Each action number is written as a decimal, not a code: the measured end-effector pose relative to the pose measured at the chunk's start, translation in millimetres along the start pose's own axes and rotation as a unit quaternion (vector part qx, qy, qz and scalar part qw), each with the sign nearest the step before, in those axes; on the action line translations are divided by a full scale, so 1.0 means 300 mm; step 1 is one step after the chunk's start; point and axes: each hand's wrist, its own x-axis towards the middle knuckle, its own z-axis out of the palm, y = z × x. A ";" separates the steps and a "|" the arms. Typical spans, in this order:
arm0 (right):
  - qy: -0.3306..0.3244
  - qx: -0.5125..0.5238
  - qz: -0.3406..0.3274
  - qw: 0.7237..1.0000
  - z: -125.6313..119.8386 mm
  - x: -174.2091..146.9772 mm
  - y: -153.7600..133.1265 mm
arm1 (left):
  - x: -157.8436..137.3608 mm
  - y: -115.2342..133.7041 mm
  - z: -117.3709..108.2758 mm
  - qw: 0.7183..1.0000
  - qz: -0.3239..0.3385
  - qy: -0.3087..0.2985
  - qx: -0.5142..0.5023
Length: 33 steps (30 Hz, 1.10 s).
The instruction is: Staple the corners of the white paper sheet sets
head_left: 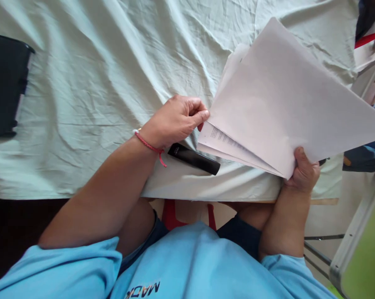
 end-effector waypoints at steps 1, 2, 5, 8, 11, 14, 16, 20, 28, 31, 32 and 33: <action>0.001 0.000 -0.001 1.000 -0.001 0.000 0.000 | 0.000 0.004 -0.001 1.000 0.000 0.000 0.009; 0.002 0.001 -0.002 1.000 -0.001 -0.001 0.001 | -0.001 0.007 -0.001 1.000 -0.001 0.001 0.013; 0.002 0.003 -0.008 1.000 0.001 -0.001 0.001 | -0.003 0.010 0.005 1.000 -0.005 0.009 -0.008; 0.000 0.003 -0.011 1.000 0.004 -0.004 -0.002 | -0.003 0.004 0.016 0.999 -0.002 0.010 -0.051; 0.001 -0.001 -0.010 1.000 0.007 -0.007 -0.005 | -0.003 -0.003 0.022 0.998 0.005 0.012 -0.065; 0.005 -0.006 -0.009 1.000 0.008 -0.010 -0.008 | -0.004 -0.003 0.018 0.999 0.015 0.014 -0.042; 0.006 -0.007 -0.009 1.000 0.010 -0.011 -0.009 | -0.006 -0.001 0.012 1.000 0.018 0.013 -0.021; 0.006 -0.009 -0.014 1.000 0.016 -0.015 -0.013 | -0.012 0.009 0.007 1.000 0.008 0.015 -0.002; 0.012 -0.014 -0.009 1.000 0.012 -0.020 -0.012 | -0.014 0.028 0.028 0.992 0.004 0.075 -0.096; 0.014 -0.019 -0.002 1.000 0.010 -0.021 -0.013 | -0.015 0.026 0.032 0.992 0.005 0.072 -0.104; 0.014 -0.020 0.000 1.000 0.010 -0.022 -0.014 | -0.016 0.024 0.032 0.992 0.005 0.072 -0.101; 0.014 -0.020 0.001 1.000 0.010 -0.023 -0.015 | -0.017 0.023 0.032 0.993 0.004 0.072 -0.096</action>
